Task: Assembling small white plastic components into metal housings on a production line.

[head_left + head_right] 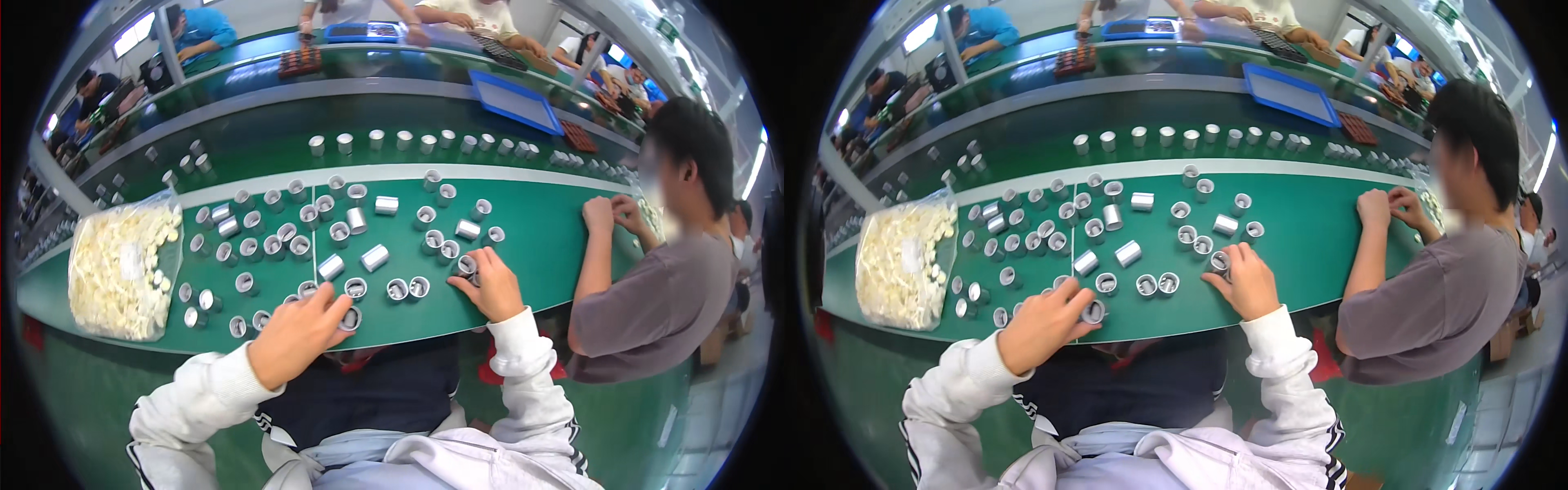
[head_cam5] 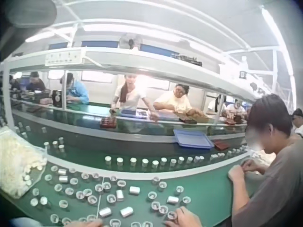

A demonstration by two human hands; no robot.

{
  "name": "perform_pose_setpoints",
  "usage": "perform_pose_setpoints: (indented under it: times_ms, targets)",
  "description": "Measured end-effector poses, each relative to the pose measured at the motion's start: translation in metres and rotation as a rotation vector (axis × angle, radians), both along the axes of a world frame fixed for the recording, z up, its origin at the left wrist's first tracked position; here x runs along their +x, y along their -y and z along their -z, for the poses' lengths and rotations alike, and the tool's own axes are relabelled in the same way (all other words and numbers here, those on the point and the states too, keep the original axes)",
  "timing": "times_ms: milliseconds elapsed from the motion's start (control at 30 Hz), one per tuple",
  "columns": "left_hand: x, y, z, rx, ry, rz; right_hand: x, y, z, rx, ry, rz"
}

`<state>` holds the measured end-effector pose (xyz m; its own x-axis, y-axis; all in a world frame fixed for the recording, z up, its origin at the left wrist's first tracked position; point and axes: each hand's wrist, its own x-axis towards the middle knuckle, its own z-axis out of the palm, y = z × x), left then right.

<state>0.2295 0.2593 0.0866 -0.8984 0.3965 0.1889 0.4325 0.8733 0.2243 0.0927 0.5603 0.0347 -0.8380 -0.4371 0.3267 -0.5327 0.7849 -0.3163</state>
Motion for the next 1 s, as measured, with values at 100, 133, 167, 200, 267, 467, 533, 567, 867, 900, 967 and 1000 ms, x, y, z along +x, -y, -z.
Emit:
perform_pose_setpoints:
  times_ms: [100,133,167,200,267,467,533,567,867,900,967,1000]
  targets:
    - [0.006,-0.006,0.018,-0.01,-0.108,-0.088,0.0,0.011,-0.003,-0.055,-0.111,-0.108]
    - [0.007,-0.008,0.025,-0.02,-0.116,-0.105,0.003,0.014,-0.005,-0.06,-0.081,-0.11]
    - [0.003,-0.009,0.036,-0.023,-0.125,-0.116,0.014,0.016,-0.019,-0.05,-0.027,-0.06]
    - [-0.003,-0.011,0.048,0.011,-0.16,-0.097,0.019,0.009,-0.019,-0.145,-0.041,-0.08]
    - [-0.02,-0.025,0.065,-0.006,-0.317,-0.08,0.034,-0.012,-0.027,-0.184,-0.091,0.04]
    - [-0.003,-0.019,0.074,-0.14,-0.427,-0.224,0.054,0.006,-0.031,-0.25,-0.023,0.156]
    - [0.006,-0.021,0.068,-0.289,-0.422,-0.293,0.063,0.022,-0.039,-0.297,-0.016,0.15]
    - [0.011,-0.021,0.065,-0.29,-0.413,-0.303,0.065,0.027,-0.042,-0.34,-0.02,0.176]
    - [0.056,0.167,-0.015,-0.161,-0.373,-0.858,0.06,0.04,-0.048,-0.476,-0.131,0.152]
    - [0.062,0.213,0.007,-0.187,-0.216,-0.864,0.06,0.044,-0.05,-0.472,-0.118,0.146]
    - [0.056,0.259,0.035,-0.254,-0.104,-0.724,0.057,0.048,-0.052,-0.462,-0.148,0.167]
    - [0.052,0.268,0.04,-0.291,-0.019,-0.685,0.058,0.05,-0.055,-0.507,-0.091,0.108]
